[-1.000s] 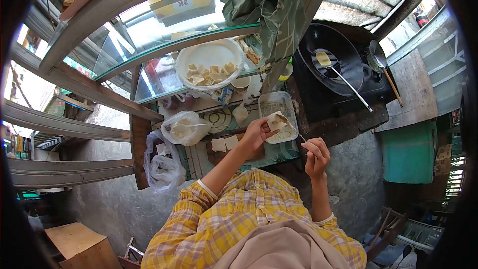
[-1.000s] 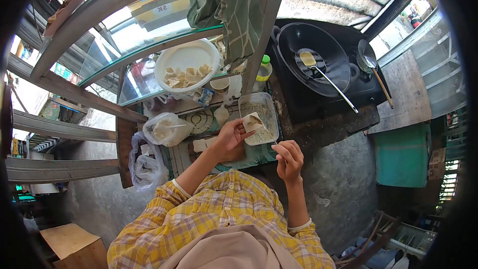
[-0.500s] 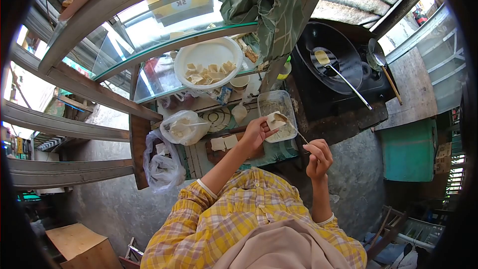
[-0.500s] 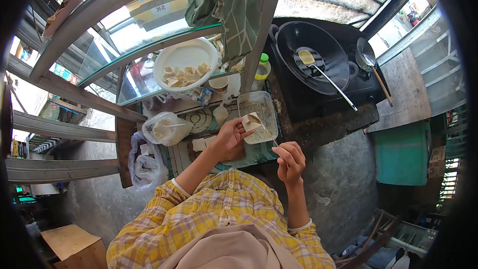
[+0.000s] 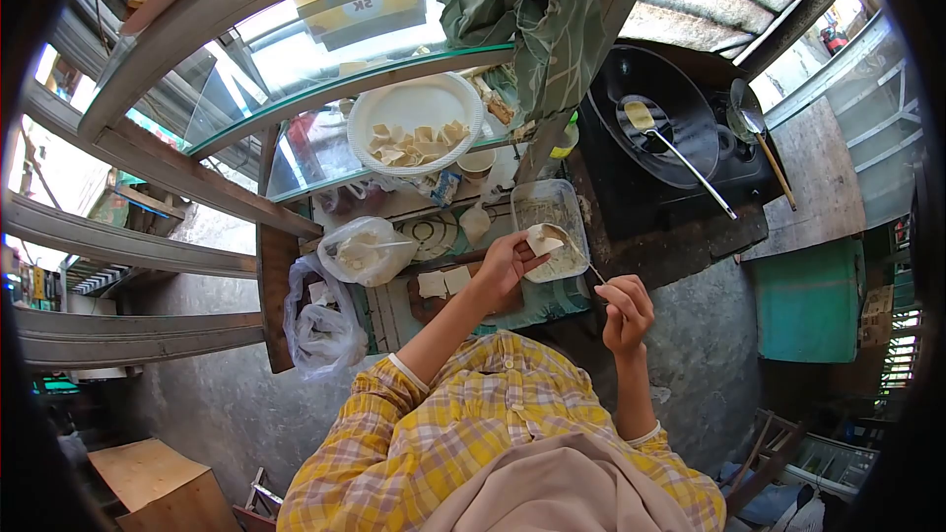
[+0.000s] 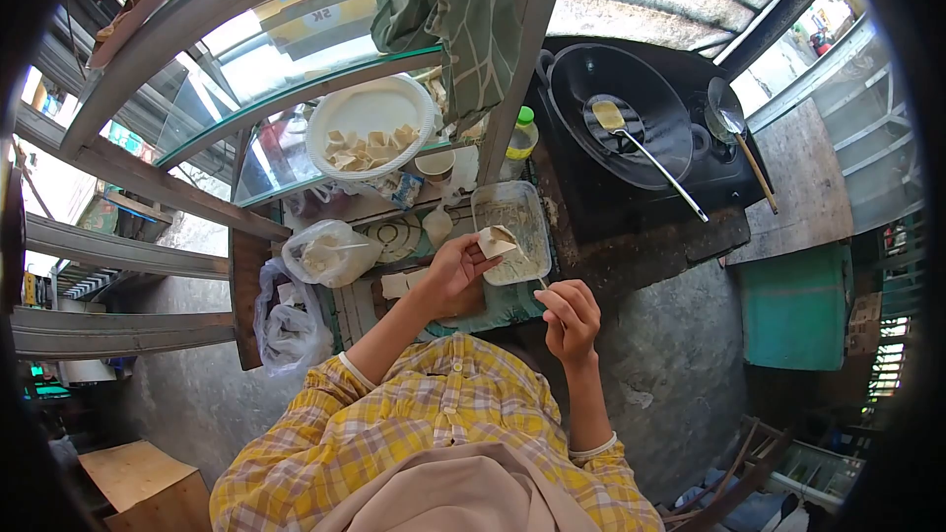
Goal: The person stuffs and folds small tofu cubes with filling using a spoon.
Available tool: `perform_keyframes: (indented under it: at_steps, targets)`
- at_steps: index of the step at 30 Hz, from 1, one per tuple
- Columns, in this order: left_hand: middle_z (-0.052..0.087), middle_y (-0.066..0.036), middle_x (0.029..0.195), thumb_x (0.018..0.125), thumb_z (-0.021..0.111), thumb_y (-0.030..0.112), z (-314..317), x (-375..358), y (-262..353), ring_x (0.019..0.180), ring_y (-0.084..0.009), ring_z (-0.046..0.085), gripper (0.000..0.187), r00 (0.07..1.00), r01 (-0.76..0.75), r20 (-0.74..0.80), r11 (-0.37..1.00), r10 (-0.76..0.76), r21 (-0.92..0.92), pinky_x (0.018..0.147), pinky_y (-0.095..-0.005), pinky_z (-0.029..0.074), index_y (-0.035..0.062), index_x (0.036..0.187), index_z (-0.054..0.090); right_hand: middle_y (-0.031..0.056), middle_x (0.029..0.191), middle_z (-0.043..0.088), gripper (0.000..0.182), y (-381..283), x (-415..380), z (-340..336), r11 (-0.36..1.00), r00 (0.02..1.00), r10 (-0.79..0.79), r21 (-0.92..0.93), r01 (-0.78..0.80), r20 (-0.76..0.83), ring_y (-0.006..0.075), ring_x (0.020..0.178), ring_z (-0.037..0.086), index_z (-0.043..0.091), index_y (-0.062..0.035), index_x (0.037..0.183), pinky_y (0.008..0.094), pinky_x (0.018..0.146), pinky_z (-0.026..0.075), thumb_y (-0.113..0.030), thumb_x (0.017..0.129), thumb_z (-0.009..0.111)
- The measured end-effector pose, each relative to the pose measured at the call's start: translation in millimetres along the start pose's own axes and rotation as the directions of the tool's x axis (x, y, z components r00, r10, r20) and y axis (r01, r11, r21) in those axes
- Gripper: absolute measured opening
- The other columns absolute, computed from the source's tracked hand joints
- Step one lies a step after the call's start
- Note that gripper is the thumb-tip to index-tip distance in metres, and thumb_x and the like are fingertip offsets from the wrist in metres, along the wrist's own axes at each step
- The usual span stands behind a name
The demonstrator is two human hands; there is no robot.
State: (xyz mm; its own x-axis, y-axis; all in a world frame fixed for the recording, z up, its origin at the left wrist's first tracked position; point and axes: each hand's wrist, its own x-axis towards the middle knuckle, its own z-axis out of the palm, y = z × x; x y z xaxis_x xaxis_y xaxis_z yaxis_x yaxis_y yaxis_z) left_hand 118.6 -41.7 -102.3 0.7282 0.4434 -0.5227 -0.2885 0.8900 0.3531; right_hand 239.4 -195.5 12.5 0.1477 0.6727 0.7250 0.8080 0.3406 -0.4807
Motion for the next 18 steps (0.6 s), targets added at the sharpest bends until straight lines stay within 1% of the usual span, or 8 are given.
perform_keyframes:
  at_steps: [2,7,11,13,17,18]
  targets:
    - [0.057,-0.017,0.107,0.093,0.037,0.015,1,0,0,0.099,-0.0259,0.058,0.029,1.000,-0.009,-0.012,1.000,0.009,-0.006,0.088,-0.0398,0.050,-0.0079,0.108,0.046,0.0101,0.074,0.057,0.024,-2,2,-1,1.000,1.000,-0.008,-0.001,0.008,-0.009,0.0257,0.063,0.055,0.061,-0.0014,0.086,0.0327,0.056,0.046,-0.022,0.090,0.050]
    - [0.057,-0.017,0.108,0.093,0.037,0.015,1,0,1,0.099,-0.0257,0.058,0.029,1.000,-0.007,-0.026,1.000,0.007,-0.016,0.088,-0.0397,0.050,-0.0079,0.109,0.045,0.0102,0.074,0.057,0.025,-5,3,-3,1.000,0.999,-0.025,0.005,0.025,-0.029,0.0259,0.063,0.055,0.061,-0.0010,0.085,0.0328,0.056,0.046,-0.023,0.090,0.050]
    - [0.058,-0.016,0.107,0.093,0.038,0.015,2,0,-1,0.098,-0.0247,0.059,0.028,1.000,-0.007,-0.003,0.999,0.007,-0.035,0.089,-0.0402,0.049,-0.0074,0.108,0.047,0.0099,0.074,0.056,0.024,-1,0,1,1.000,1.000,-0.001,-0.002,0.002,0.020,0.0262,0.064,0.055,0.061,-0.0011,0.085,0.0331,0.056,0.046,-0.023,0.089,0.051]
    - [0.057,-0.016,0.110,0.094,0.035,0.015,6,-3,0,0.101,-0.0246,0.057,0.030,1.000,-0.006,0.022,1.000,0.006,-0.008,0.091,-0.0397,0.048,-0.0070,0.110,0.046,0.0097,0.074,0.056,0.024,4,-5,5,1.000,0.998,0.016,-0.017,-0.015,0.058,0.0263,0.065,0.055,0.060,-0.0013,0.085,0.0335,0.057,0.046,-0.023,0.089,0.052]
    - [0.056,-0.016,0.112,0.094,0.034,0.015,4,-4,0,0.104,-0.0247,0.056,0.030,0.998,-0.031,0.054,0.999,0.029,0.025,0.092,-0.0393,0.048,-0.0068,0.112,0.046,0.0095,0.076,0.056,0.023,5,-6,7,1.000,0.998,0.009,-0.026,-0.007,0.069,0.0265,0.065,0.055,0.060,-0.0019,0.086,0.0340,0.057,0.046,-0.024,0.088,0.053]
    - [0.056,-0.016,0.112,0.094,0.034,0.015,4,-4,-1,0.104,-0.0248,0.056,0.030,0.999,-0.021,0.039,1.000,0.020,0.020,0.092,-0.0393,0.048,-0.0069,0.112,0.046,0.0095,0.076,0.056,0.023,5,-6,6,1.000,0.998,0.006,-0.027,-0.005,0.068,0.0264,0.065,0.055,0.060,-0.0020,0.087,0.0341,0.057,0.046,-0.024,0.088,0.053]
